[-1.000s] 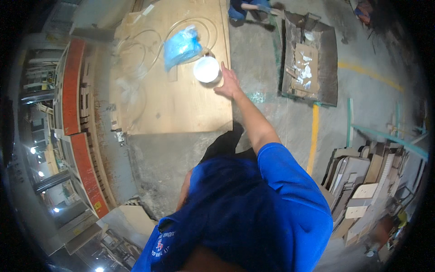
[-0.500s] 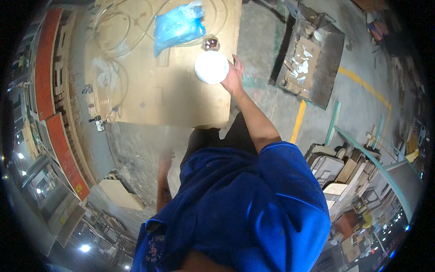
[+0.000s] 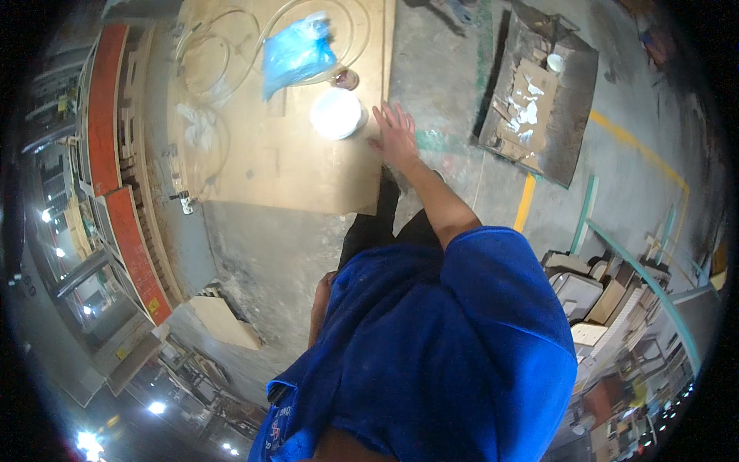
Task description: The person moves around a workshop, picks up a dustpan and broom, and sweeps the floor. They gather debris into a pile and continue sweeping different areas of the concrete floor.
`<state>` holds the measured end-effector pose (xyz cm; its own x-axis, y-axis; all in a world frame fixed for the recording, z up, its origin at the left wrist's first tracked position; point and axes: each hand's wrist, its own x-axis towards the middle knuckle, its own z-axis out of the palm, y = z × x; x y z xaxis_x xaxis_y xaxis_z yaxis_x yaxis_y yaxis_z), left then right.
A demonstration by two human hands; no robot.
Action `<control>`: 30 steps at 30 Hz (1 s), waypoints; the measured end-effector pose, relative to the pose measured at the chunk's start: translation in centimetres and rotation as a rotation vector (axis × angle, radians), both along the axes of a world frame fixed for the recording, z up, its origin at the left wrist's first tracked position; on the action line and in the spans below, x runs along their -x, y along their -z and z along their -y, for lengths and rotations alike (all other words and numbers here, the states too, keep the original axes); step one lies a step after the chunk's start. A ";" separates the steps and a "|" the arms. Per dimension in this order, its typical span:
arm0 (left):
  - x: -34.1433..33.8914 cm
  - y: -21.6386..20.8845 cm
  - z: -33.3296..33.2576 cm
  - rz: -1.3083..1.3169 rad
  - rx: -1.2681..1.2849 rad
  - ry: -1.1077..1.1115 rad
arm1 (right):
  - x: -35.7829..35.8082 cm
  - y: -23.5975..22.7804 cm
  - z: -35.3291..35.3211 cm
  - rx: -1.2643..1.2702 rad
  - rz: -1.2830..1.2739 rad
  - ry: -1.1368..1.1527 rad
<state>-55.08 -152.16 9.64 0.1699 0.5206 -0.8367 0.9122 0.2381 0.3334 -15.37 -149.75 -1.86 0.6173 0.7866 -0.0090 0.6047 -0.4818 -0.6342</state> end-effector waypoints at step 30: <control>-5.6 -3.1 6.9 0.151 -0.121 0.034 | 3.1 0.9 7.3 0.072 -1.559 0.000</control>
<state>-49.48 -159.11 12.73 0.3078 0.6076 -0.7322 0.8564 0.1584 0.4915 -18.51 -157.09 -2.77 -0.0377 0.7564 -0.6530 -0.6041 -0.5378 -0.5881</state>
